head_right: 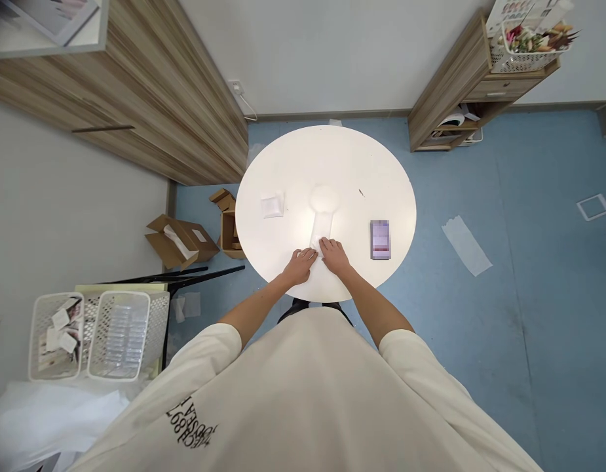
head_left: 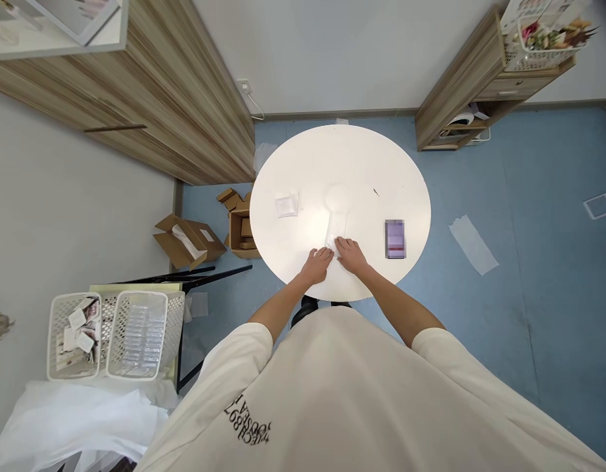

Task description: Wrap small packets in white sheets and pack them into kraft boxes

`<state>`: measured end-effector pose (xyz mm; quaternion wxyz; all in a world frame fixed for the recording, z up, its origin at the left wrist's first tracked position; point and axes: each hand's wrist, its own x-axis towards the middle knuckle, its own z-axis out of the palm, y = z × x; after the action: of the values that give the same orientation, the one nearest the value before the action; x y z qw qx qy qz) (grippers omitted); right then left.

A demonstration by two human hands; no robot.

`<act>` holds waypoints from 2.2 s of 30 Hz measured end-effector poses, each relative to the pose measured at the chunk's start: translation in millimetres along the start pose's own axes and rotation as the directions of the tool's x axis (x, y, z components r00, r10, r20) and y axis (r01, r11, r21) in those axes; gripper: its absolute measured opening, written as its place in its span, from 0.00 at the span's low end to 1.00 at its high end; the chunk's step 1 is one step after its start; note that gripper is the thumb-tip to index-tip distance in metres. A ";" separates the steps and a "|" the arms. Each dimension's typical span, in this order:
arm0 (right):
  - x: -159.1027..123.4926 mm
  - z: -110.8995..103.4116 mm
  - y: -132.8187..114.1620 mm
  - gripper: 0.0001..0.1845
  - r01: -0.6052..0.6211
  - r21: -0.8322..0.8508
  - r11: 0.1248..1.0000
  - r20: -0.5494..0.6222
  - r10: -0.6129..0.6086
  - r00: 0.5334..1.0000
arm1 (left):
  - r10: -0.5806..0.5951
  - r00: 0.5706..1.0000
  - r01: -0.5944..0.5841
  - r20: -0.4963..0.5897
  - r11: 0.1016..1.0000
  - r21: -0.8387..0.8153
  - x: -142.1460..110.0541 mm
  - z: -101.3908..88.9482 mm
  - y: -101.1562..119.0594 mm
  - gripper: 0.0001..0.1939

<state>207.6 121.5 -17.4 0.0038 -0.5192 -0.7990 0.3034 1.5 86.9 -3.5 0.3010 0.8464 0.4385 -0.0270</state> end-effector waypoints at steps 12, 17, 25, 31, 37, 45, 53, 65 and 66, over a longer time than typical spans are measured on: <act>12.6 -16.5 8.7 0.35 0.038 0.081 0.996 0.046 -0.042 0.998 | -0.019 0.994 0.017 -0.109 1.000 -0.025 10.0 -6.4 -4.3 0.33; 13.1 -27.8 3.1 0.33 0.047 0.147 0.988 0.131 -0.066 0.989 | -0.083 0.989 0.073 -0.126 0.994 -0.080 18.0 -6.4 -2.1 0.27; 6.4 -40.2 -4.6 0.25 -0.064 0.337 0.939 0.236 -0.018 0.971 | -0.165 0.985 0.145 -0.058 0.956 -0.256 6.4 -23.1 -0.2 0.23; 13.7 -37.9 -0.6 0.16 -0.118 0.405 0.907 0.089 0.089 0.992 | -0.274 0.951 0.184 -0.145 0.876 -0.446 25.3 -29.9 -15.1 0.22; 37.1 -24.8 7.2 0.18 -0.270 0.351 0.896 -0.036 0.301 0.953 | -0.529 0.819 0.341 -0.223 0.761 -0.552 46.1 -21.3 -14.4 0.27; 63.9 -10.9 14.4 0.24 -0.327 0.302 0.895 -0.091 0.368 0.925 | -0.478 0.869 0.368 -0.132 0.800 -0.475 33.8 -10.3 -7.2 0.27; 86.1 -19.8 15.5 0.16 -0.364 0.187 0.913 0.023 0.366 0.930 | -0.441 0.893 0.380 -0.088 0.846 -0.374 24.5 -6.3 -16.2 0.32; 103.9 -36.6 -11.0 0.12 -0.359 0.415 0.836 0.032 0.381 0.924 | -0.438 0.896 0.423 -0.070 0.891 -0.163 -5.5 -19.6 -48.5 0.30; 111.3 -38.1 -12.8 0.12 -0.341 0.424 0.839 -0.012 0.381 0.924 | -0.427 0.902 0.417 -0.060 0.900 -0.129 -7.6 -21.1 -52.6 0.30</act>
<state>157.9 228.8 -14.4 0.0948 -0.6615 -0.6029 0.4357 -47.7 115.5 -9.4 0.3161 0.7132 0.6249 -0.0302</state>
